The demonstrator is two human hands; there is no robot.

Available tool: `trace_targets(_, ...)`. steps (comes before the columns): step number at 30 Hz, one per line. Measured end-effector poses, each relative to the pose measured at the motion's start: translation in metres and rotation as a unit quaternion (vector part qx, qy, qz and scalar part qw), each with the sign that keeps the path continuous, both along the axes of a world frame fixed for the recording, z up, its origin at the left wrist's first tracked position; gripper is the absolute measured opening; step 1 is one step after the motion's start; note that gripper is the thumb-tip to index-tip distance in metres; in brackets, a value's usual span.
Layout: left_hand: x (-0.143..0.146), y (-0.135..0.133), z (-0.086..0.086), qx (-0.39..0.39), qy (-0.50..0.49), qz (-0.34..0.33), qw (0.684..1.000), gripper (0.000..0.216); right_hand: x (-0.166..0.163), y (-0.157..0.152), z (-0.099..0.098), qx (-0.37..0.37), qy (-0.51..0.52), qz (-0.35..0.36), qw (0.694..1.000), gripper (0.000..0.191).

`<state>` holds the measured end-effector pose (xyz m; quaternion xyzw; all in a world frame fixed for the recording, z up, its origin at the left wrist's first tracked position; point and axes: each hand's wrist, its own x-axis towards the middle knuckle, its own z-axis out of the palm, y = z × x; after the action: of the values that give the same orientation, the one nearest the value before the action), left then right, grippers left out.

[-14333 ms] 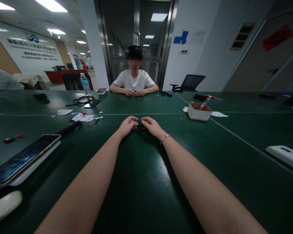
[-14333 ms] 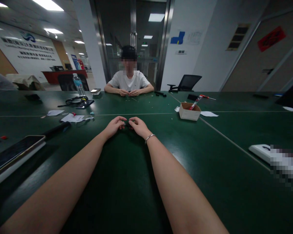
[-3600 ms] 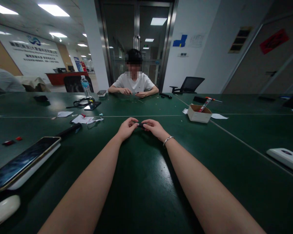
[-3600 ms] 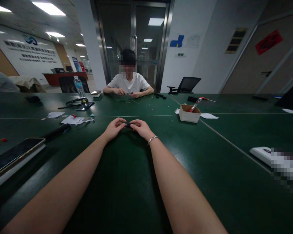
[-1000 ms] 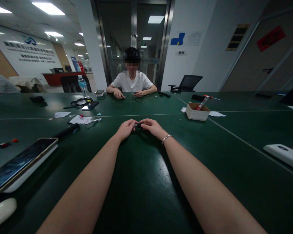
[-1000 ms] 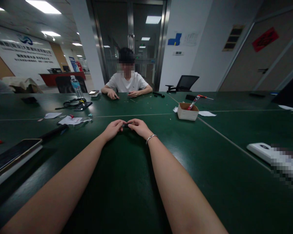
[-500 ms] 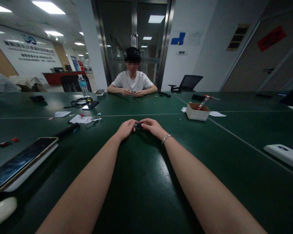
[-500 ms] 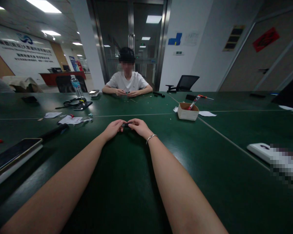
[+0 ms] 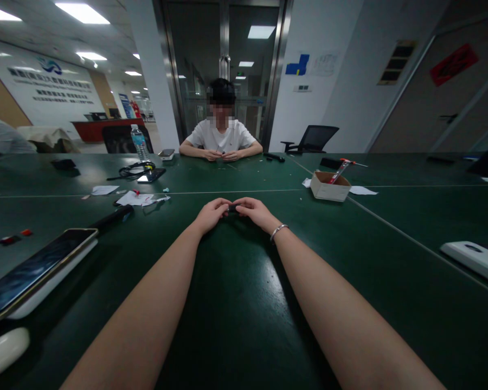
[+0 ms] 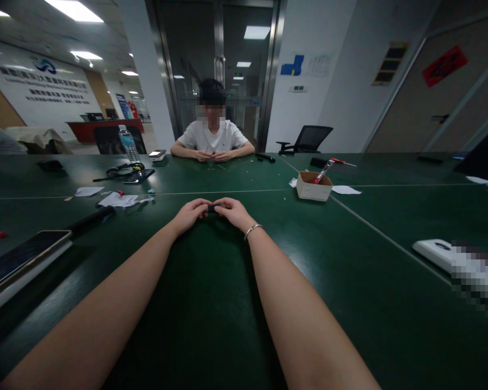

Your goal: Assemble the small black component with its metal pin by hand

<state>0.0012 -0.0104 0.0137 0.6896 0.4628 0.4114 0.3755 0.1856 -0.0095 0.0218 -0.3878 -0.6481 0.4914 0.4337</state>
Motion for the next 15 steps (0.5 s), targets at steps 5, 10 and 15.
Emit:
trace_targets(5, -0.0015, 0.0010, -0.0011, 0.010, 0.013, -0.001, 1.000, 0.034, 0.0005, -0.0009, 0.0011, 0.000, -0.001, 0.004, 1.000, 0.018)
trace_targets(10, -0.0006, 0.0019, -0.0001, -0.008, -0.023, -0.011, 1.000, 0.030, 0.0004, -0.0009, 0.0012, -0.002, 0.000, -0.002, 1.000, 0.018)
trace_targets(15, 0.0015, 0.0012, 0.0022, -0.016, -0.038, -0.013, 0.999, 0.028, 0.0008, -0.0007, 0.0008, 0.001, -0.002, 0.001, 1.000, 0.020)
